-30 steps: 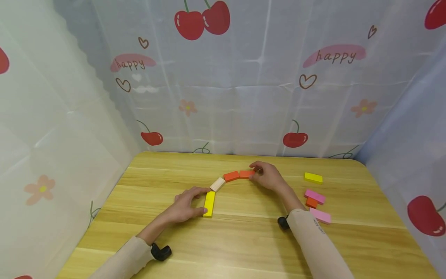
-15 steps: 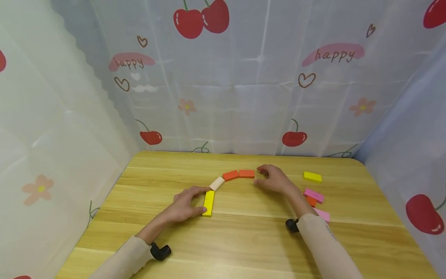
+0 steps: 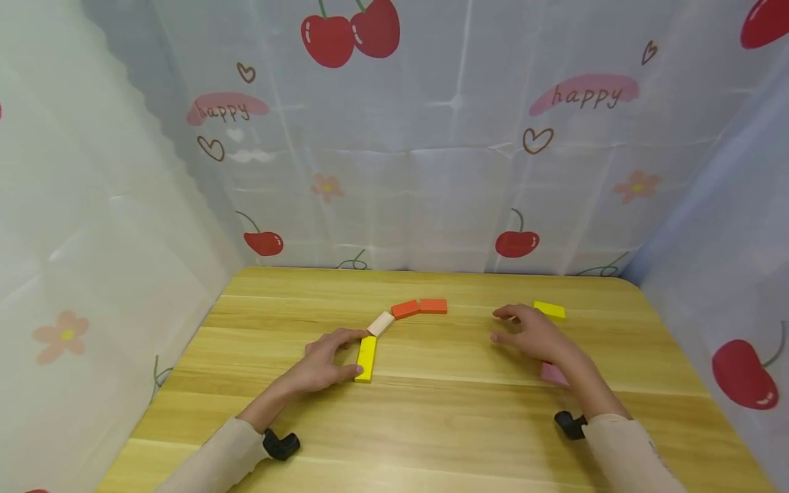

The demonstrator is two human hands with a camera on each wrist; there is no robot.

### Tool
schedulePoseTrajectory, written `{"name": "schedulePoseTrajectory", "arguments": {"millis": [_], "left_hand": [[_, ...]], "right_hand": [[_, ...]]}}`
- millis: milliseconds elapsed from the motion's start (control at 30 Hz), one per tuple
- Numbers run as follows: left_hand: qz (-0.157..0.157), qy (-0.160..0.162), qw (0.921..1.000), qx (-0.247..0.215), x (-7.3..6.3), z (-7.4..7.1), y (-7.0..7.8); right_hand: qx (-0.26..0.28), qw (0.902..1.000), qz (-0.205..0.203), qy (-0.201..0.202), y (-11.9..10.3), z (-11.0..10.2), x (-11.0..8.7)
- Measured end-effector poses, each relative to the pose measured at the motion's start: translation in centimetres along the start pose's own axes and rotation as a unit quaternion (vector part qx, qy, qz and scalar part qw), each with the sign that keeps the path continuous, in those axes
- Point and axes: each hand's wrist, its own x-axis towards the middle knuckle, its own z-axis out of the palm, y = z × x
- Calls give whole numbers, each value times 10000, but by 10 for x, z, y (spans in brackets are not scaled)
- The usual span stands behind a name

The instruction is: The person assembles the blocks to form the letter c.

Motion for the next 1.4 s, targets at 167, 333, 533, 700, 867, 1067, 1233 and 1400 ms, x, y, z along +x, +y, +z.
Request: {"name": "schedulePoseTrajectory", "arguments": {"millis": [167, 333, 533, 700, 867, 1067, 1233, 1400], "left_hand": [[28, 18, 10000, -25, -1, -2, 1], [60, 9, 10000, -20, -1, -1, 0], [88, 24, 10000, -26, -1, 0, 0], [82, 20, 9999, -62, -1, 0, 0], [74, 18, 10000, -44, 0, 0, 0], [86, 13, 10000, -34, 1, 0, 1], [63, 6, 10000, -62, 0, -1, 2], [72, 4, 10000, -60, -1, -1, 1]], "right_hand": [[-235, 9993, -92, 290, 19, -12, -33], [-359, 9979, 259, 463, 32, -21, -61], [-505, 9962, 152, 690, 43, -25, -84], [-419, 9975, 256, 511, 49, -26, -96], [-314, 9977, 381, 467, 53, -24, -101], [-298, 9976, 477, 401, 56, -25, -103], [-164, 9979, 588, 205, 57, -24, -103], [104, 9985, 534, 88, 57, -21, -104]]}}
